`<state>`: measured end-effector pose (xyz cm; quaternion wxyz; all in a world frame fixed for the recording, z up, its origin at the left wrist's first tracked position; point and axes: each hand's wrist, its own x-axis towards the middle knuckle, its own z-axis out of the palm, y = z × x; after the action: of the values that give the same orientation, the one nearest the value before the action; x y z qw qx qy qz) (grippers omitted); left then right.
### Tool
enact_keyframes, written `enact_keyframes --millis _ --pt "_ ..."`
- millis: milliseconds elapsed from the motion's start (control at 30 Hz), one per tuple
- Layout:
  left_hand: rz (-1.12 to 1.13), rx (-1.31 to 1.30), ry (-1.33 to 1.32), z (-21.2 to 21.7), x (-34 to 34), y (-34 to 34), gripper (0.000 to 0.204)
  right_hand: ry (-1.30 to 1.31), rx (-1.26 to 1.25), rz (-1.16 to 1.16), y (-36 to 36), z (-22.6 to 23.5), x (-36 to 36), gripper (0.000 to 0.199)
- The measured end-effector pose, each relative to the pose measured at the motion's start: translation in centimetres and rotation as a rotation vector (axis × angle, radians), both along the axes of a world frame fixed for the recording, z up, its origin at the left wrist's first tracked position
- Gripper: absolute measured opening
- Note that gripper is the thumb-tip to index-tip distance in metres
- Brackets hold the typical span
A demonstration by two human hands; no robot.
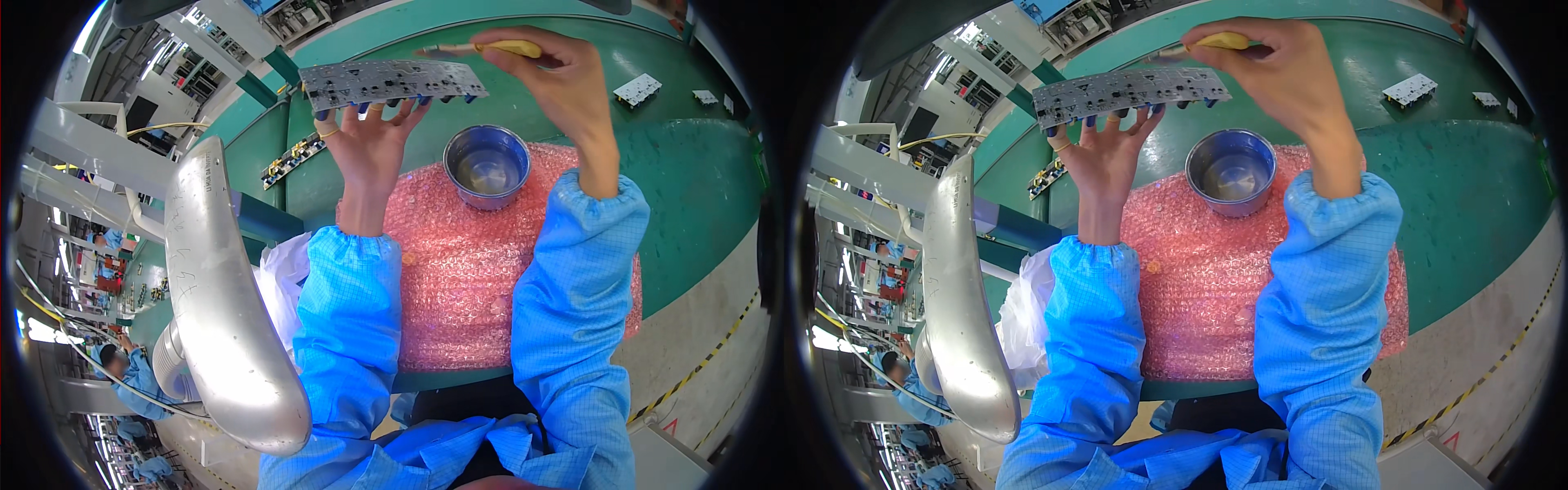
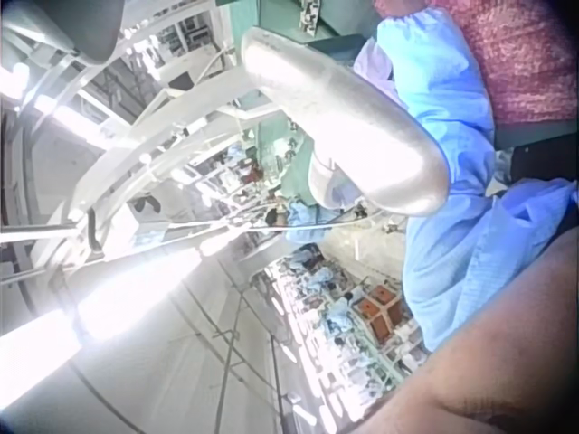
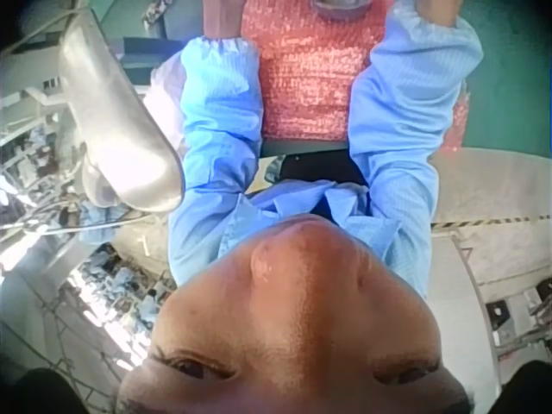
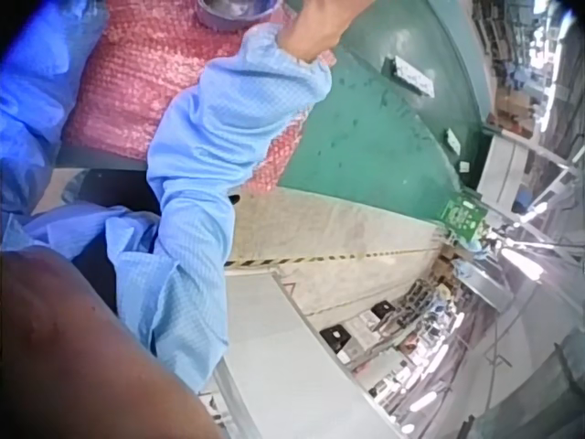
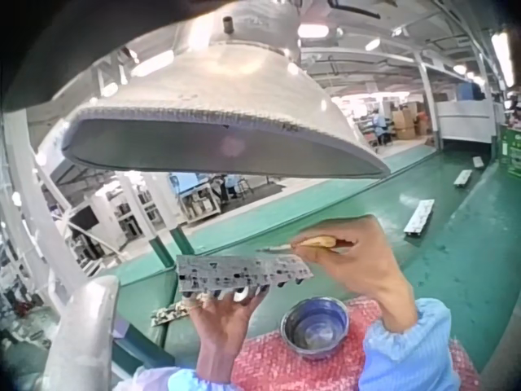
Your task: Clean the surfaces of multiple small circuit boards using a brush and a liquid solution.
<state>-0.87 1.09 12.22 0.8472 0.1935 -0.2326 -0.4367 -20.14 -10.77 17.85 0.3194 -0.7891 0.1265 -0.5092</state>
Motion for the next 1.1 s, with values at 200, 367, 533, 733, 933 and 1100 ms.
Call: enact_keyframes --millis 200,367,533,733,933,1100 --pt "0.020 -0.021 -0.007 0.1 0.2 0.2 0.072 0.077 -0.033 0.061 1.0 0.5 0.4 0.016" --pt "0.043 0.005 0.009 0.3 0.2 0.0 0.070 -0.087 0.012 0.111 1.2 0.8 0.9 0.016" --pt "-0.001 0.008 -0.032 0.6 -0.4 0.1 0.071 0.030 -0.084 0.048 1.6 1.0 1.7 0.015" --pt "0.035 -0.001 -0.076 0.2 0.5 0.2 0.068 -0.152 -0.047 0.095 1.7 1.1 1.2 0.016" --pt "0.029 0.013 -0.077 0.5 -0.9 0.1 0.067 -0.009 -0.098 0.159 2.4 1.0 2.3 0.017" --pt "0.062 -0.018 -0.042 0.2 0.7 0.3 0.063 -0.117 -0.048 0.182 3.0 1.9 1.4 0.018"
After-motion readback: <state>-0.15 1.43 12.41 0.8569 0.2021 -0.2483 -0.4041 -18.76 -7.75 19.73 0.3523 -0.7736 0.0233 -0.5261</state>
